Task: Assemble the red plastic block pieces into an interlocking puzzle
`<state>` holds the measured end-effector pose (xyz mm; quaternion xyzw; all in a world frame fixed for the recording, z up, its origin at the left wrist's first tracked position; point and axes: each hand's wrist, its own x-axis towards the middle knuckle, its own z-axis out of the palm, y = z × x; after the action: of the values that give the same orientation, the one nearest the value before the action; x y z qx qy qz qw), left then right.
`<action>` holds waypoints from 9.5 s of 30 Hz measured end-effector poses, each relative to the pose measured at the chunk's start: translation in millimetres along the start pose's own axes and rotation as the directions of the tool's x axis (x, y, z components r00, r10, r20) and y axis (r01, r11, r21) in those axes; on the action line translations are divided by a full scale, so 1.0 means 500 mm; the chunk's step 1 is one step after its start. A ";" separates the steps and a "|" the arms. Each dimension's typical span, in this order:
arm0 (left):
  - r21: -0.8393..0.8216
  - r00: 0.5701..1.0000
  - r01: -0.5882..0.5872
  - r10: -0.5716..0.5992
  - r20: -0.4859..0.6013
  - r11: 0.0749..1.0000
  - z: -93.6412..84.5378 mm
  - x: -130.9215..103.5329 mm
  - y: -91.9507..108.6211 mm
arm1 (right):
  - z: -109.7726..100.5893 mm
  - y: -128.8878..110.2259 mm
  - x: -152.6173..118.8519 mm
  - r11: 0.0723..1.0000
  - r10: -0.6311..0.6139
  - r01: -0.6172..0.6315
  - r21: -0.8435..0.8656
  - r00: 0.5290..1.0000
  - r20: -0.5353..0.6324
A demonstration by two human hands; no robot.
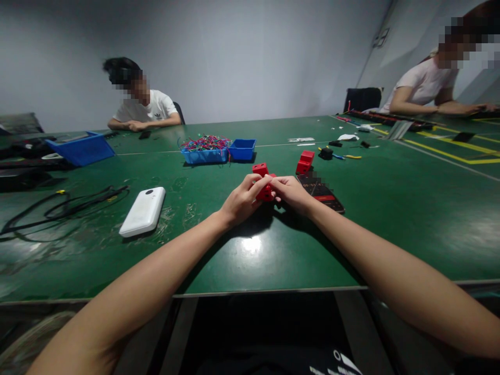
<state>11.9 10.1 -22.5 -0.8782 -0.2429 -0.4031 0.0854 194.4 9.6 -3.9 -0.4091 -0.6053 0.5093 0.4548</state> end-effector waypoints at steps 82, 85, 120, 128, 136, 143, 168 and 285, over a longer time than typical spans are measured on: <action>-0.425 0.847 0.532 -0.455 0.277 0.732 0.003 0.007 -0.009 | -0.003 0.001 0.002 0.993 -0.076 0.083 -0.083 0.993 0.093; -0.417 0.842 0.540 -0.464 0.275 0.731 0.003 0.008 -0.009 | -0.002 -0.003 0.000 0.991 -0.080 0.090 -0.101 0.992 0.096; -0.483 0.838 0.546 -0.446 0.315 0.685 -0.004 0.008 0.011 | -0.008 0.015 0.014 0.990 -0.138 0.138 -0.019 0.990 -0.014; -0.393 0.808 0.581 -0.562 0.175 0.713 -0.006 0.010 0.016 | -0.018 0.036 0.022 0.953 -0.198 0.175 -0.248 0.977 -0.074; -0.581 0.752 0.629 -0.594 0.286 0.517 0.007 0.009 0.003 | -0.013 0.024 0.017 0.941 -0.260 0.251 -0.228 0.966 -0.009; -0.729 0.683 0.651 -0.584 0.439 0.213 0.006 0.021 -0.011 | -0.012 0.011 0.006 0.870 -0.328 0.321 -0.374 0.943 0.047; -0.760 0.537 0.648 -0.681 0.498 -0.045 -0.004 0.035 -0.019 | -0.024 0.024 -0.003 0.411 -0.234 0.355 -0.840 0.931 0.279; -0.757 0.603 0.653 -0.599 0.526 -0.008 0.001 0.023 -0.024 | -0.003 -0.016 0.009 0.890 0.235 -0.148 0.432 0.959 -0.156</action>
<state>13.0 24.7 -14.6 -0.5672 -0.3408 -0.4347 -0.6109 194.4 12.8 4.9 -0.4109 -0.3895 0.6241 0.5385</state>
